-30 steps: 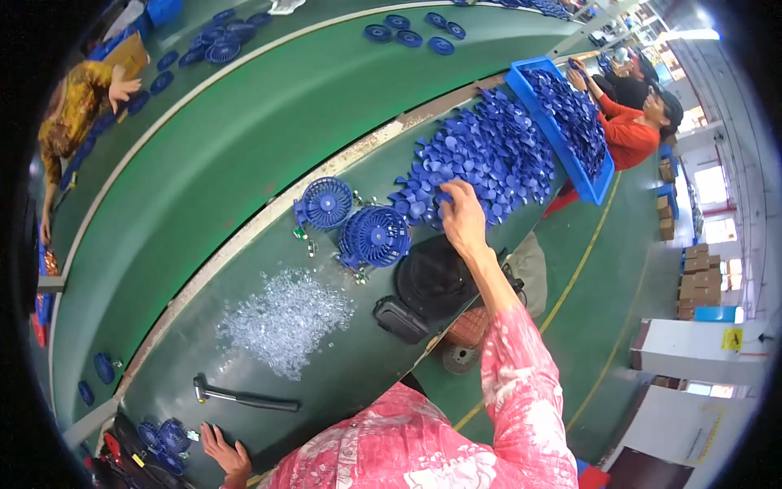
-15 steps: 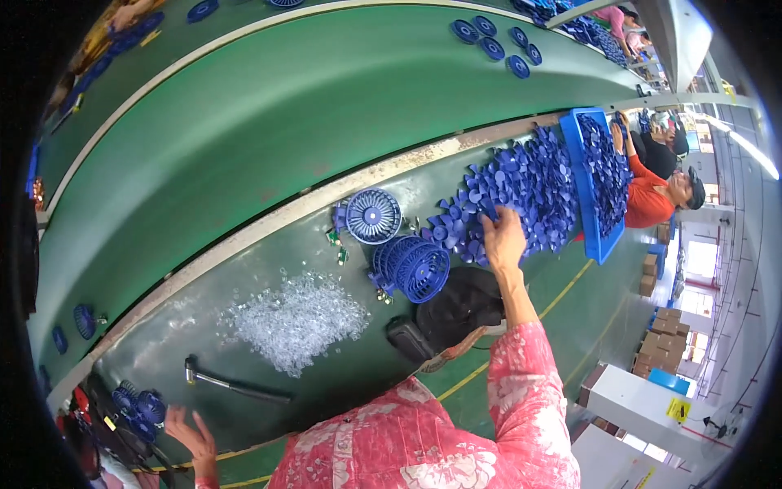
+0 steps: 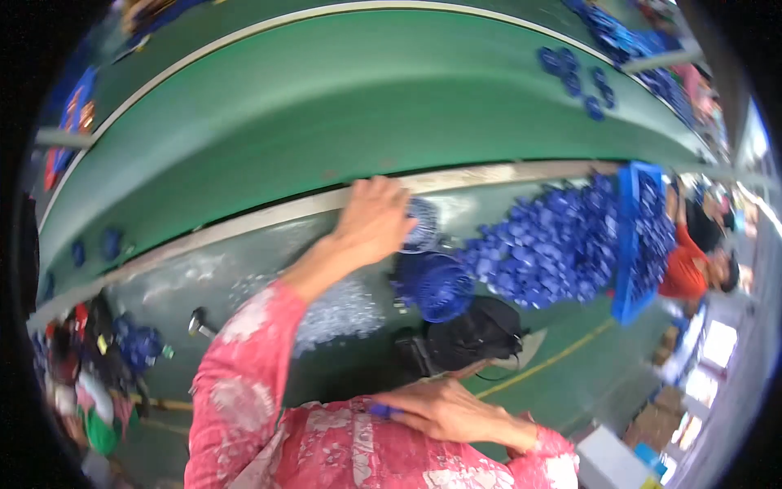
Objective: The person assembles small fans by taking fan grilles from a conveyor belt, tapping components into the grilles using a small hammer, and fitting fan blades into the housings by hand.
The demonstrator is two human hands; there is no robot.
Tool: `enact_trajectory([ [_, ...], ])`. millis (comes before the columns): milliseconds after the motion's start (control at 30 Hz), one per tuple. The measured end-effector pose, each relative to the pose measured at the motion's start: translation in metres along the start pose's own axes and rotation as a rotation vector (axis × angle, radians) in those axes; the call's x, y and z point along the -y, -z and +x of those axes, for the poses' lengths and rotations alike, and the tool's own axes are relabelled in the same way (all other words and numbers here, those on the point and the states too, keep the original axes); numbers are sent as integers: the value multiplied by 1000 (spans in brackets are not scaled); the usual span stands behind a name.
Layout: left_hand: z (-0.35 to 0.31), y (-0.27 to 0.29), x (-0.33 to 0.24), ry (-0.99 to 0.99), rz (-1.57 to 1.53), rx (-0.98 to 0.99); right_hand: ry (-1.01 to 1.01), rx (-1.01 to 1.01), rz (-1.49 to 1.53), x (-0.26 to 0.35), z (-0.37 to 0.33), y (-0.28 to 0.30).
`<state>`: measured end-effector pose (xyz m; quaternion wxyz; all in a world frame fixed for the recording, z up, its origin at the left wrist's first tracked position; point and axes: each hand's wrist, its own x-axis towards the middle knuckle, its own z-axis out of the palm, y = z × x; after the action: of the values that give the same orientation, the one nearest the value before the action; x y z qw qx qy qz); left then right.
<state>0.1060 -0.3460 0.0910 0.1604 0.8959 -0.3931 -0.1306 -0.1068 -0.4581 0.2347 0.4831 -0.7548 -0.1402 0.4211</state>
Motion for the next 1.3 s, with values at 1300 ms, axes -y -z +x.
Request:
enact_trajectory([
  [1300,-170,9,-31,478,-1749,-139,68,-834,-307,22,68,20],
])
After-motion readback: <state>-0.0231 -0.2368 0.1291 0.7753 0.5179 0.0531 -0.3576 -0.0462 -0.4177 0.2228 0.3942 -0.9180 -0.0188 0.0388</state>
